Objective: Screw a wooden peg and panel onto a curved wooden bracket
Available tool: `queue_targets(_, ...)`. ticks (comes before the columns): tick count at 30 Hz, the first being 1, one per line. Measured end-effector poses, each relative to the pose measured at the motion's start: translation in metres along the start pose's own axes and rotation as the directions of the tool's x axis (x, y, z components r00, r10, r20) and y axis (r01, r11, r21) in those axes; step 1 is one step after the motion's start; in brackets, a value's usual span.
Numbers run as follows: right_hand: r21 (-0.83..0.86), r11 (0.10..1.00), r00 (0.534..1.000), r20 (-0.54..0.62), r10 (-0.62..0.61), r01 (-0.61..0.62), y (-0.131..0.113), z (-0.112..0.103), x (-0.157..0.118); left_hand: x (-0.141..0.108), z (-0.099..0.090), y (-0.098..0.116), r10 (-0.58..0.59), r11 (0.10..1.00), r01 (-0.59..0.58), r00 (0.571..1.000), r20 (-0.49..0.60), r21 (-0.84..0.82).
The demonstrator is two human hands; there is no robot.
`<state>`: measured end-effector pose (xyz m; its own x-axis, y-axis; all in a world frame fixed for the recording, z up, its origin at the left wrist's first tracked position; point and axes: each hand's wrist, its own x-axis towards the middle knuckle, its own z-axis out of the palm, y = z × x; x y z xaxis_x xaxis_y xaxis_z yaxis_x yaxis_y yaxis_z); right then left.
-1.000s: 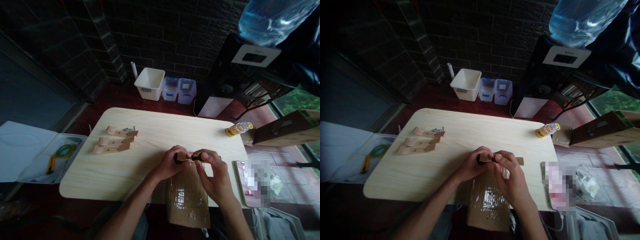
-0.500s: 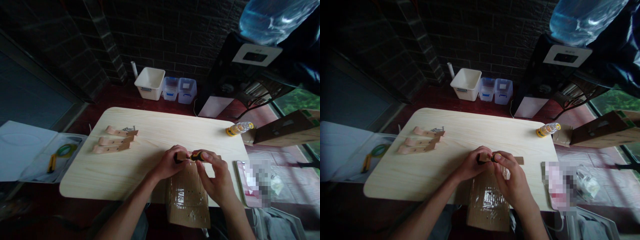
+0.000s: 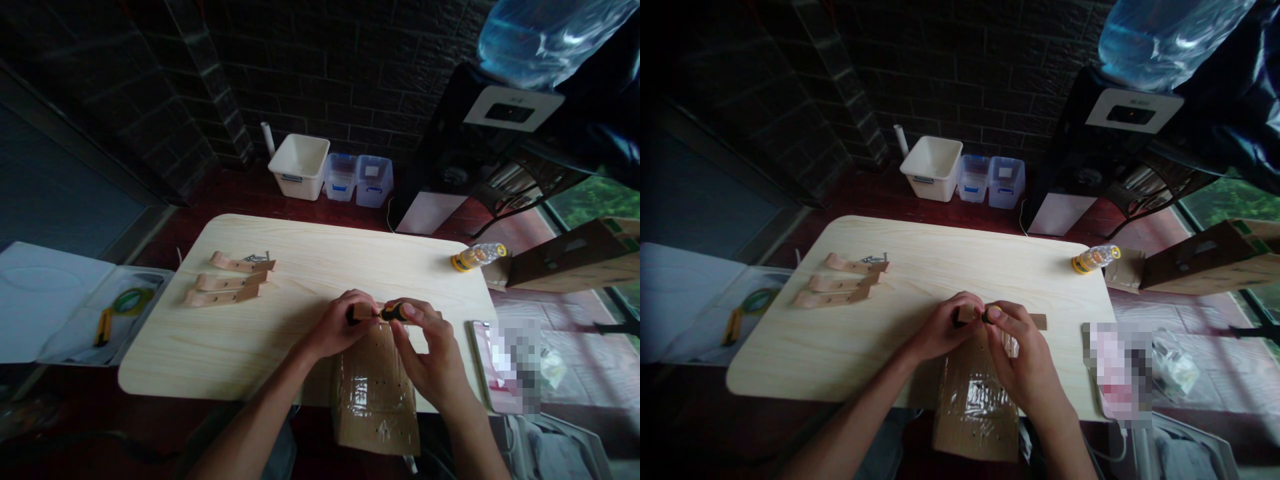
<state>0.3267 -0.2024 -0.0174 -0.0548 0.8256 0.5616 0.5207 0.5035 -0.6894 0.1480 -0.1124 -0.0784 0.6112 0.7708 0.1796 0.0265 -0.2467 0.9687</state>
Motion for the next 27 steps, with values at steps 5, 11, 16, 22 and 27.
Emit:
queue_targets(5,-0.019,1.000,1.000,-0.015,-0.001,0.001,0.0015,0.0009,-0.0008,-0.0001,-0.0006,-0.0006,0.003,1.000,-0.003,1.000,0.000,0.007)
queue_targets(11,-0.042,0.999,1.000,-0.007,-0.006,0.005,-0.0004,0.0016,-0.0004,-0.0013,0.0003,-0.0028,0.027,1.000,-0.027,1.000,-0.009,0.001)
queue_targets(16,-0.049,0.999,1.000,0.000,0.017,-0.017,-0.0001,0.0004,0.0002,-0.0005,0.0016,-0.0017,0.028,1.000,-0.027,0.999,-0.031,0.006)
queue_targets(22,-0.034,0.999,1.000,0.001,0.027,-0.027,-0.0009,0.0029,0.0000,-0.0001,0.0025,-0.0022,0.023,1.000,-0.023,0.999,-0.037,0.002)
queue_targets(27,-0.023,0.999,0.999,0.013,0.037,-0.036,0.0009,0.0050,-0.0016,0.0000,0.0027,-0.0046,0.023,1.000,-0.023,0.999,-0.033,-0.002)
